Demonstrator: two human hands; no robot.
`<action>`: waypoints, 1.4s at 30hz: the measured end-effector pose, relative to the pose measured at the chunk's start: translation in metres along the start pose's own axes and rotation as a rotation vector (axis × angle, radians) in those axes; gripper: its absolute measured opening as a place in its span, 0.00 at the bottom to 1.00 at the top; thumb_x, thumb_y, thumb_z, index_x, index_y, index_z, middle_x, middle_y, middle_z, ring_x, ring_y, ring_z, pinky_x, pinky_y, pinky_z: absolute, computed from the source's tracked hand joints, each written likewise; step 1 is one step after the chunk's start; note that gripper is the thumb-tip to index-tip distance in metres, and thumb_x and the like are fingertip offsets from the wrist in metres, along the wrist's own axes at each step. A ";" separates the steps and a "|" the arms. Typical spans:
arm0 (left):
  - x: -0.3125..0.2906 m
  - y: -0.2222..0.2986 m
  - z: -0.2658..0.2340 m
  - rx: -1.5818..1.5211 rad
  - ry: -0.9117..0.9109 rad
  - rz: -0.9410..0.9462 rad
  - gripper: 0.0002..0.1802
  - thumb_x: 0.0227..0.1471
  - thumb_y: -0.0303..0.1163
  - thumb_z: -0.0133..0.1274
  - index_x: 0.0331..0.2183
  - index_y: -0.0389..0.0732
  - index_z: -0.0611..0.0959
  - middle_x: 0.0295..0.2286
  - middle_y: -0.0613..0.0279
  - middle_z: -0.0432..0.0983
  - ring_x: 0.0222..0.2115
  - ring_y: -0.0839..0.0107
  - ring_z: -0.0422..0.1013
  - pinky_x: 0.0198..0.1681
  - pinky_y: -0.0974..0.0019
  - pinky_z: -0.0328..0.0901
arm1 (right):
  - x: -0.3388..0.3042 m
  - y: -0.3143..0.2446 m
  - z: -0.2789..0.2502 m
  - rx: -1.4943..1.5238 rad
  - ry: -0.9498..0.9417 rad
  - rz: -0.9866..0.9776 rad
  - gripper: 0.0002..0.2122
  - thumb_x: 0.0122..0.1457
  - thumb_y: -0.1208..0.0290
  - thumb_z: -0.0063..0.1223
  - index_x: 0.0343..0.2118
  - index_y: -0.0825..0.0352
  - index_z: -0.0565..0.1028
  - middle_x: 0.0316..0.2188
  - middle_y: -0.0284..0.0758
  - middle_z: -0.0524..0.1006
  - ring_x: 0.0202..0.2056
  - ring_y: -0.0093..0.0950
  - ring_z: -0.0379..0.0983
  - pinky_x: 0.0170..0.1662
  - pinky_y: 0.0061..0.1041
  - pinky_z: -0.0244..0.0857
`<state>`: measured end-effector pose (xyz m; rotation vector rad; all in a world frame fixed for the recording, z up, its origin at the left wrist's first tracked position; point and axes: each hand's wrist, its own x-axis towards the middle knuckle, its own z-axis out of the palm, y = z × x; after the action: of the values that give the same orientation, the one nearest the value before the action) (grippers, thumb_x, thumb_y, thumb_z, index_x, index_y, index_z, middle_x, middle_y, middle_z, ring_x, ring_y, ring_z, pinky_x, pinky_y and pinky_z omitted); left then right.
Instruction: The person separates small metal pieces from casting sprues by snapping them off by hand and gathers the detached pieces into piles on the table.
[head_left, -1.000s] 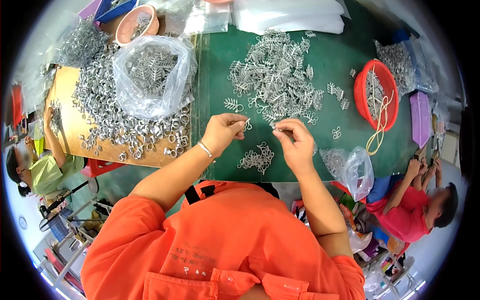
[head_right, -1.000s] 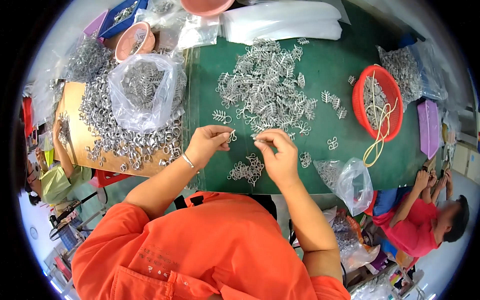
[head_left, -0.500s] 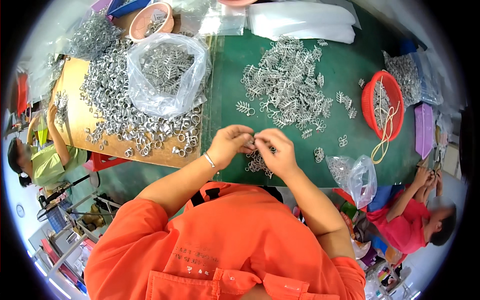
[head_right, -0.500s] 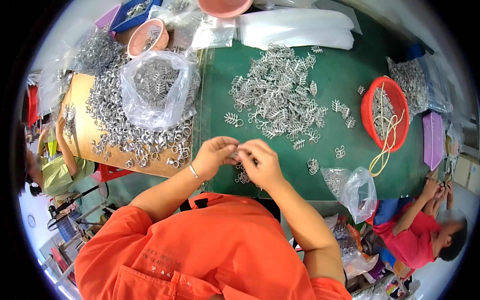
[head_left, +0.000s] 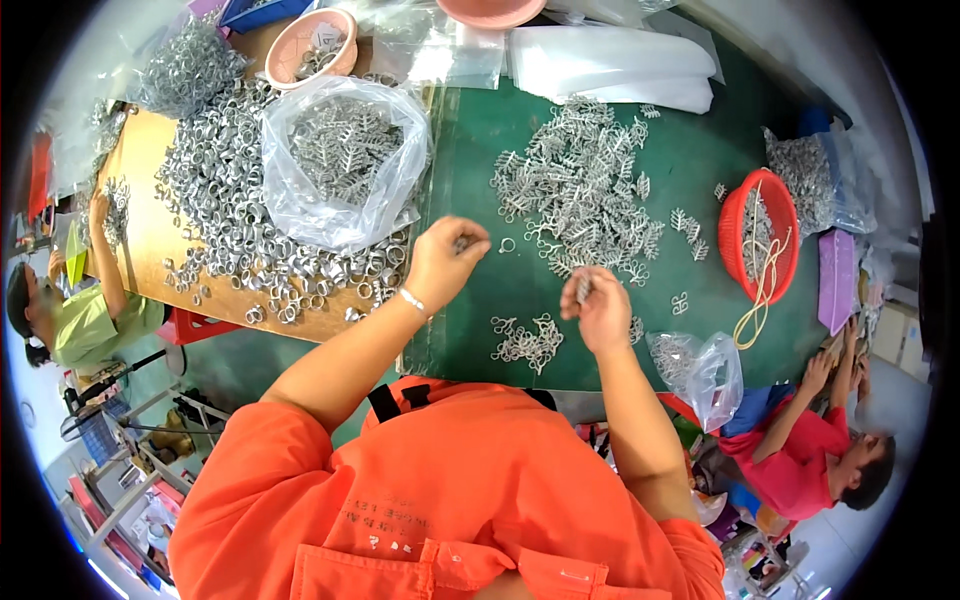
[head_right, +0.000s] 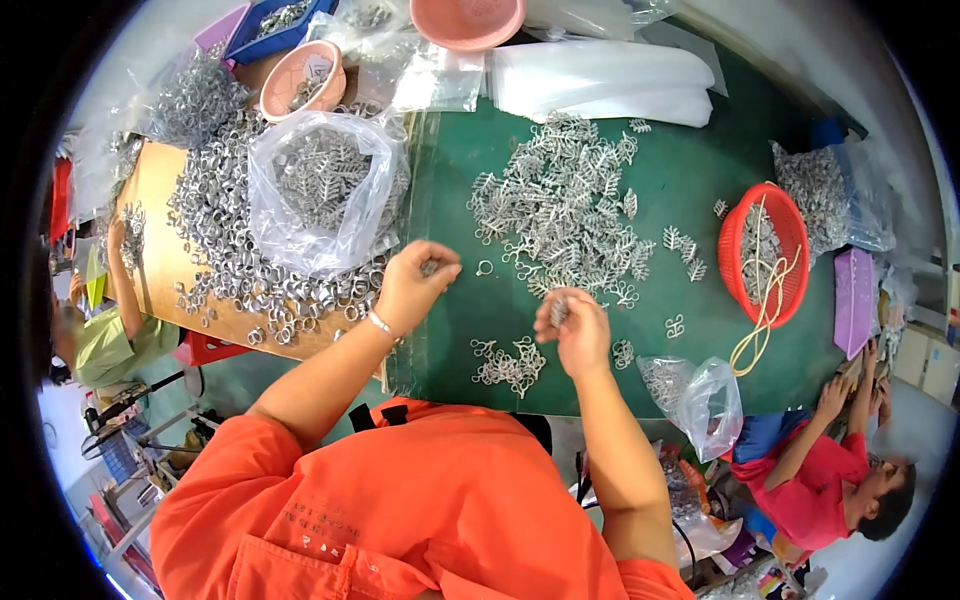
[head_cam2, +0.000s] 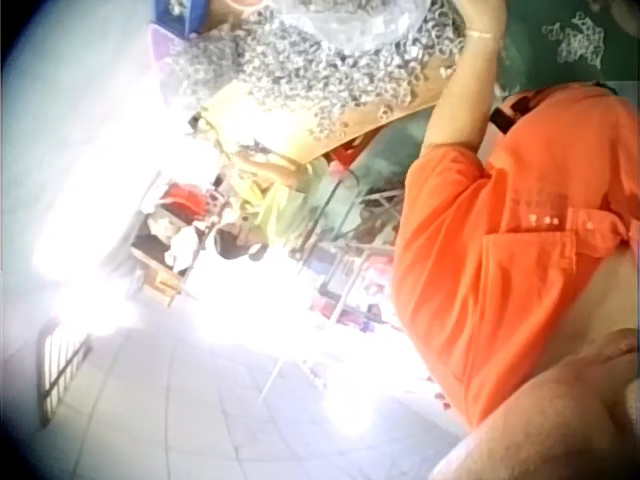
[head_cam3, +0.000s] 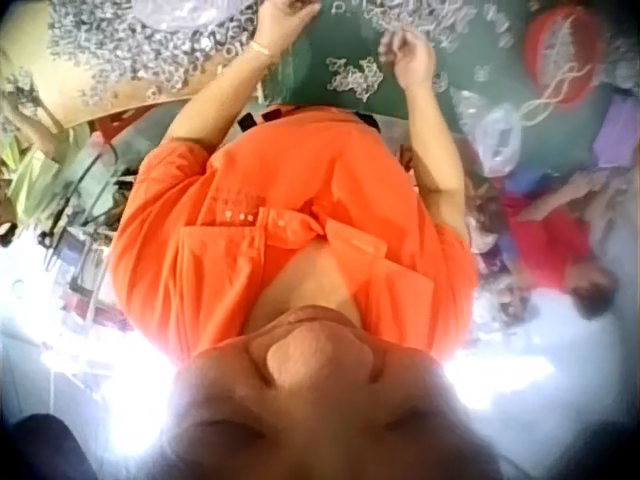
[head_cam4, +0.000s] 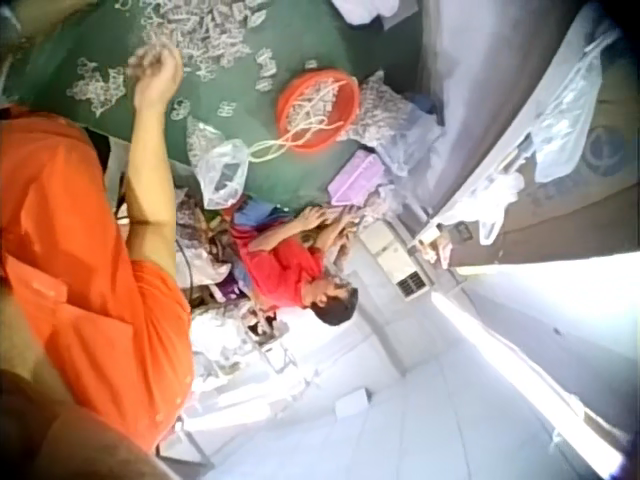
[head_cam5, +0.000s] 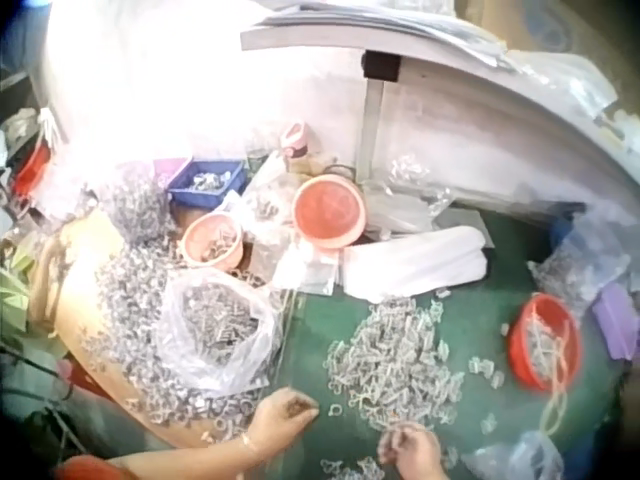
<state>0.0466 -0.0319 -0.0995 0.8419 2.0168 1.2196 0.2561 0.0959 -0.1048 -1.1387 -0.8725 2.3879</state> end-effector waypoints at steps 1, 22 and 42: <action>0.011 0.008 0.005 -0.009 -0.003 0.003 0.12 0.40 0.24 0.57 0.32 0.38 0.78 0.24 0.59 0.71 0.25 0.69 0.70 0.29 0.69 0.66 | -0.005 -0.003 -0.008 0.072 -0.038 -0.014 0.11 0.55 0.71 0.39 0.38 0.70 0.71 0.24 0.35 0.74 0.24 0.28 0.72 0.22 0.27 0.67; 0.014 0.018 0.020 -1.053 -0.545 -0.611 0.09 0.50 0.28 0.50 0.36 0.43 0.72 0.27 0.66 0.71 0.29 0.69 0.71 0.30 0.68 0.67 | -0.002 -0.024 -0.016 -0.393 0.108 -0.113 0.11 0.47 0.77 0.54 0.35 0.66 0.69 0.26 0.33 0.69 0.25 0.25 0.67 0.21 0.23 0.63; 0.045 0.032 0.072 0.378 -0.131 0.511 0.13 0.38 0.26 0.58 0.32 0.43 0.78 0.26 0.61 0.68 0.27 0.61 0.70 0.29 0.62 0.66 | -0.016 -0.042 -0.033 0.248 -0.012 -0.125 0.13 0.51 0.73 0.47 0.41 0.66 0.70 0.25 0.36 0.74 0.27 0.30 0.73 0.20 0.27 0.67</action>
<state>0.0822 0.0513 -0.1053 1.6549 2.0176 1.0075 0.2940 0.1305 -0.0840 -0.9470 -0.6107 2.3246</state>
